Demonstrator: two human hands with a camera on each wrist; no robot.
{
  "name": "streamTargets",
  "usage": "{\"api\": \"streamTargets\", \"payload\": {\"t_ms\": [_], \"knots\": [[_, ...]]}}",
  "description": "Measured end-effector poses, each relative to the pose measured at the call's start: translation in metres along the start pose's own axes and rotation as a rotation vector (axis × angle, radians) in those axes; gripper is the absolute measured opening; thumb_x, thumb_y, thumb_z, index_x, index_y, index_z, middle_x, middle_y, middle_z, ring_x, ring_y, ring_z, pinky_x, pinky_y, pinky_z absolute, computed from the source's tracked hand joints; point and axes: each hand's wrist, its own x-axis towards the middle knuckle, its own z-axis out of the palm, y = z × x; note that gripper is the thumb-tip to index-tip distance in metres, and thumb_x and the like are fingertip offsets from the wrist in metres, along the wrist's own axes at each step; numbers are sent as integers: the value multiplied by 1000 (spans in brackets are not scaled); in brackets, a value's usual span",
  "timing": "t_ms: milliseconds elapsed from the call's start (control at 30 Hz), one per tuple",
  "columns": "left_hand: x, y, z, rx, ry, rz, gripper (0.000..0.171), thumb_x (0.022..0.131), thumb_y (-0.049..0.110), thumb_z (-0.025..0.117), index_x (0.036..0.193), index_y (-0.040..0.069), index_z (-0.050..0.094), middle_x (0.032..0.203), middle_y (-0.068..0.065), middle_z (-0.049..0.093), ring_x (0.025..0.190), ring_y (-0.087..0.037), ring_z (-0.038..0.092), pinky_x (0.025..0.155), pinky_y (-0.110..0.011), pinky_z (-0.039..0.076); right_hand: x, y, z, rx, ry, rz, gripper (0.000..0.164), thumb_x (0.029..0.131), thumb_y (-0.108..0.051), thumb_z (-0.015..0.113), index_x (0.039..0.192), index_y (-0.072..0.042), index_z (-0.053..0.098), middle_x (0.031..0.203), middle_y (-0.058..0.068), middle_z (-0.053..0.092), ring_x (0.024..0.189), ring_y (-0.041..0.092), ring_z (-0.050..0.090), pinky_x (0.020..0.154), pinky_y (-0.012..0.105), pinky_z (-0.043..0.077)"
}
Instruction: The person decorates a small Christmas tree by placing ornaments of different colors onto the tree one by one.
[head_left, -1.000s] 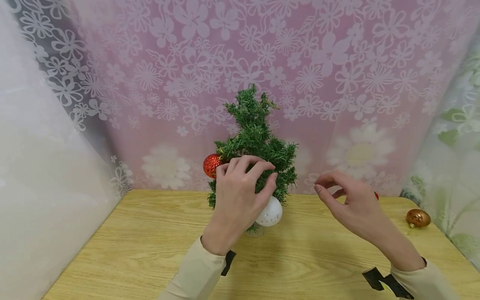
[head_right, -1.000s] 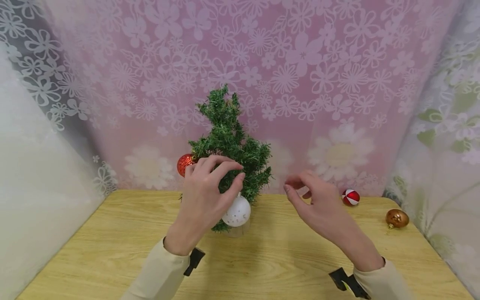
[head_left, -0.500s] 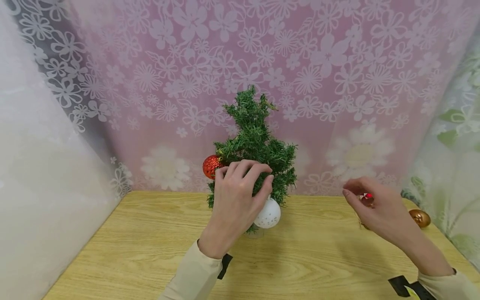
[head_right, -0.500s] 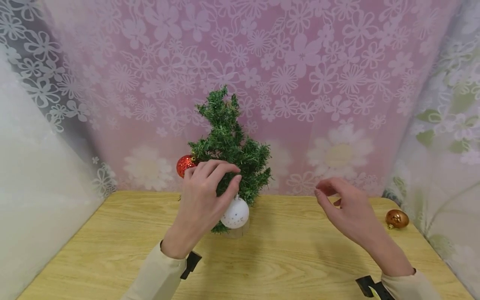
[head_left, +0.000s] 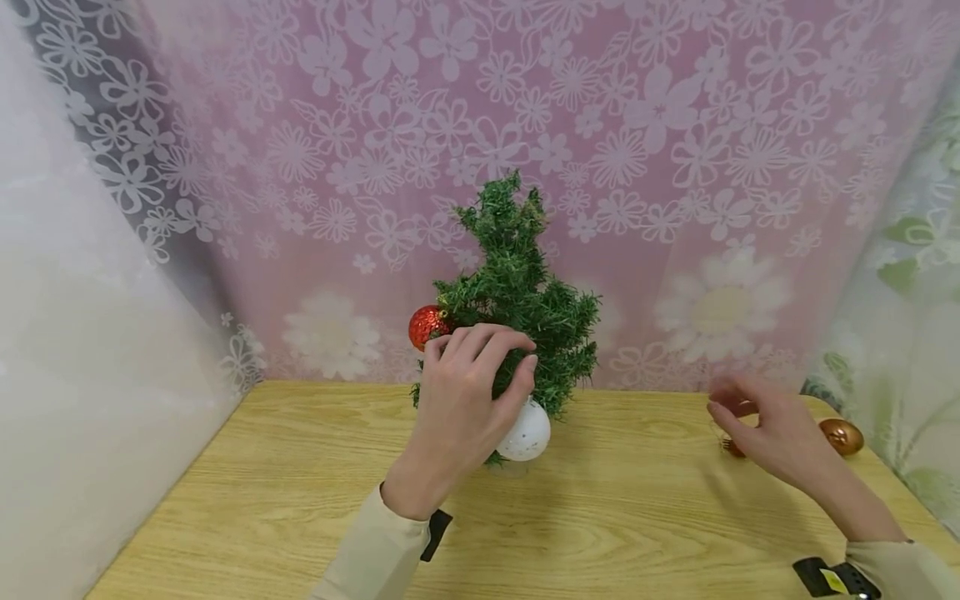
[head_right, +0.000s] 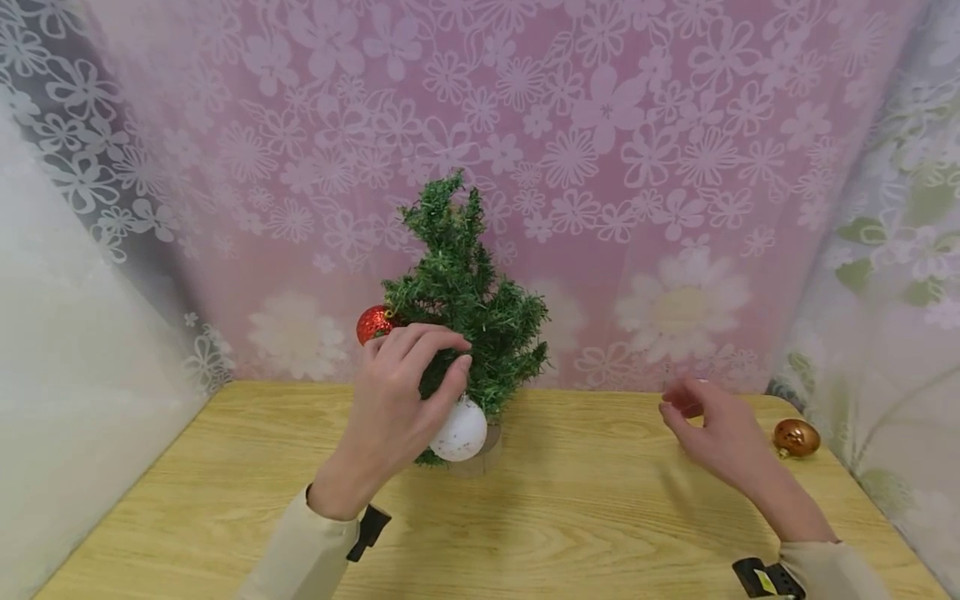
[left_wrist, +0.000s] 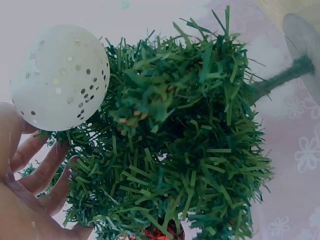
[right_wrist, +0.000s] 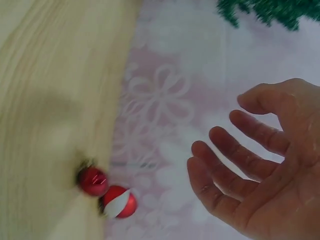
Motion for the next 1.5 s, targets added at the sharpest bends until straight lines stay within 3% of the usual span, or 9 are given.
{"api": "streamTargets", "payload": {"t_ms": [167,233,433,767,1167,1500], "knots": [[-3,-5,-5,-31,7,-1,11,99,23,66,105,19,74,109,3,73,107,-19,64,95,-48,44,-3,23,5,-66,-129,73,21,97,-19,69,110,-3,70,102,17,73,89,35,71,69,43,58],[-4,-7,-6,-39,9,1,12,100,22,65,105,18,74,109,2,72,108,-20,64,96,-48,44,-2,31,7,-95,-185,82,26,97,-20,69,113,0,69,104,21,73,90,39,70,70,49,57],[-8,-12,-11,-70,16,-11,12,100,20,64,107,17,74,113,0,71,111,-21,63,99,-51,43,-2,48,11,-159,-295,116,32,96,-22,70,115,4,65,102,28,70,78,30,68,61,43,53],[-16,-24,-23,-153,14,-70,13,101,19,63,110,14,73,124,-6,67,122,-25,60,96,-50,39,-4,57,11,-232,-388,113,22,93,-20,71,98,-1,63,89,9,69,73,19,63,61,36,49],[-19,-37,-35,-148,20,-150,13,102,19,61,109,14,71,136,-12,62,133,-31,55,104,-61,39,-5,54,16,-224,-410,164,21,98,-25,65,86,-9,58,76,-2,58,63,13,46,58,29,36],[-20,-50,-39,-208,5,-191,12,103,18,59,110,14,68,136,-11,63,129,-28,59,104,-60,42,-4,52,18,-251,-409,151,26,90,-21,75,81,-11,53,70,-2,53,63,15,46,58,31,34]]}}
